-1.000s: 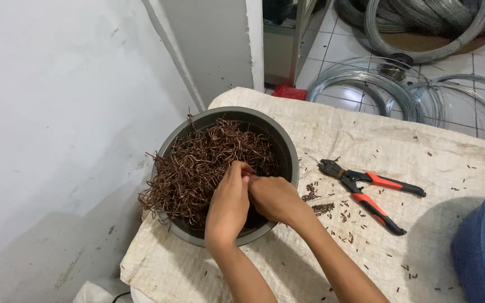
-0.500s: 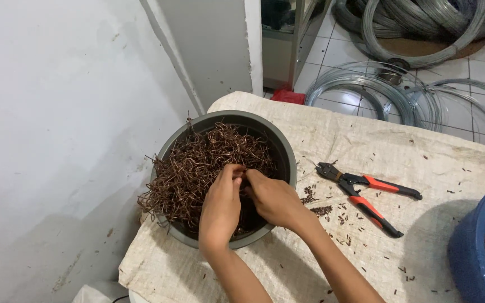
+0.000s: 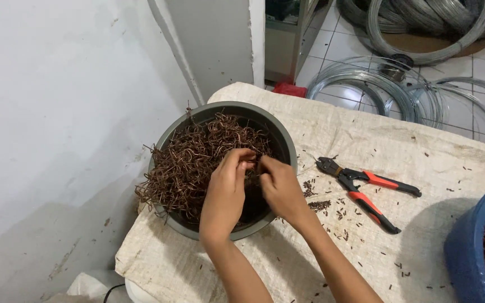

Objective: Cut dried roots into smaller pieces using wire cutters and sort them into a separate bowl

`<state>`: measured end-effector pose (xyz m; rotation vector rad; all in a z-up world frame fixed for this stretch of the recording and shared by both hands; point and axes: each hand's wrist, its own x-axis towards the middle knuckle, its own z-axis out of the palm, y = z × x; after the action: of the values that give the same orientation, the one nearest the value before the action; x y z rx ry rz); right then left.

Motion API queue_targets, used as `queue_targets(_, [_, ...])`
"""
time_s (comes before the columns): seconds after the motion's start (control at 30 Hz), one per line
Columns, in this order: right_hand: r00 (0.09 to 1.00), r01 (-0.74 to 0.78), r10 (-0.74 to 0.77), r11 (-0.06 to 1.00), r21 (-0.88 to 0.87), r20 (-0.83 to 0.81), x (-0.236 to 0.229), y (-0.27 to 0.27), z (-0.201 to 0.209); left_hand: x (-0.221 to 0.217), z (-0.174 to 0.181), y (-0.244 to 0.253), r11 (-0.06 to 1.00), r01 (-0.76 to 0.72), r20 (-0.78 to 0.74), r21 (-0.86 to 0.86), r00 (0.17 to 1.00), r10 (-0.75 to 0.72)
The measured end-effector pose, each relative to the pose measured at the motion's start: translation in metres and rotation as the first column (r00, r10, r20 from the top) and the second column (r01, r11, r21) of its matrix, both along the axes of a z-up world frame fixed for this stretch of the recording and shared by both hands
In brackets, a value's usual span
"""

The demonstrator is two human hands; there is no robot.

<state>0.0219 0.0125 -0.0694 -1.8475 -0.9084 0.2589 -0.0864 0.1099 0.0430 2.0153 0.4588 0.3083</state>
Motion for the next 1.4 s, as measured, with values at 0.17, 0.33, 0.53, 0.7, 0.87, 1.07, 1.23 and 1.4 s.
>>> queue_targets(0.17, [0.986, 0.126, -0.103, 0.977, 0.172, -0.133, 0.003, -0.008, -0.007, 0.001, 0.002, -0.001, 0.999, 0.008, -0.013, 0.045, 1.0, -0.007])
queue_targets(0.33, [0.903, 0.186, -0.009, 0.909, 0.372, -0.429, 0.006, -0.008, 0.002, 0.002, -0.014, 0.009, 0.995, 0.041, -0.14, 0.086, 0.99, -0.029])
queue_targets(0.53, [0.895, 0.139, 0.026, 0.933, 0.333, -0.446, 0.004, -0.01, 0.01, 0.004, -0.018, 0.01, 0.995, 0.009, -0.162, 0.101, 0.987, 0.007])
queue_targets(0.7, [0.884, 0.147, 0.053, 0.912, 0.382, -0.465, 0.006, -0.01, 0.008, 0.005, -0.012, 0.007, 0.993, -0.035, -0.137, 0.116, 0.989, 0.051])
queue_targets(0.87, [0.889, 0.13, 0.072, 0.908, 0.399, -0.452, 0.009, -0.013, 0.009, 0.006, -0.015, 0.005, 0.987, -0.013, -0.111, 0.163, 0.993, 0.032])
queue_targets(1.07, [0.918, 0.069, 0.081, 0.932, 0.355, -0.389, 0.008, -0.014, 0.008, 0.003, -0.02, 0.008, 0.965, -0.04, -0.048, 0.258, 0.997, 0.054])
queue_targets(1.23, [0.875, 0.117, 0.102, 0.904, 0.412, -0.473, 0.01, -0.013, 0.006, 0.008, -0.02, 0.01, 0.972, -0.034, -0.026, 0.233, 0.999, 0.042])
queue_targets(1.4, [0.819, 0.166, 0.135, 0.875, 0.455, -0.557, 0.009, -0.014, 0.001, 0.011, -0.024, 0.006, 0.978, 0.002, 0.008, 0.208, 1.0, -0.004])
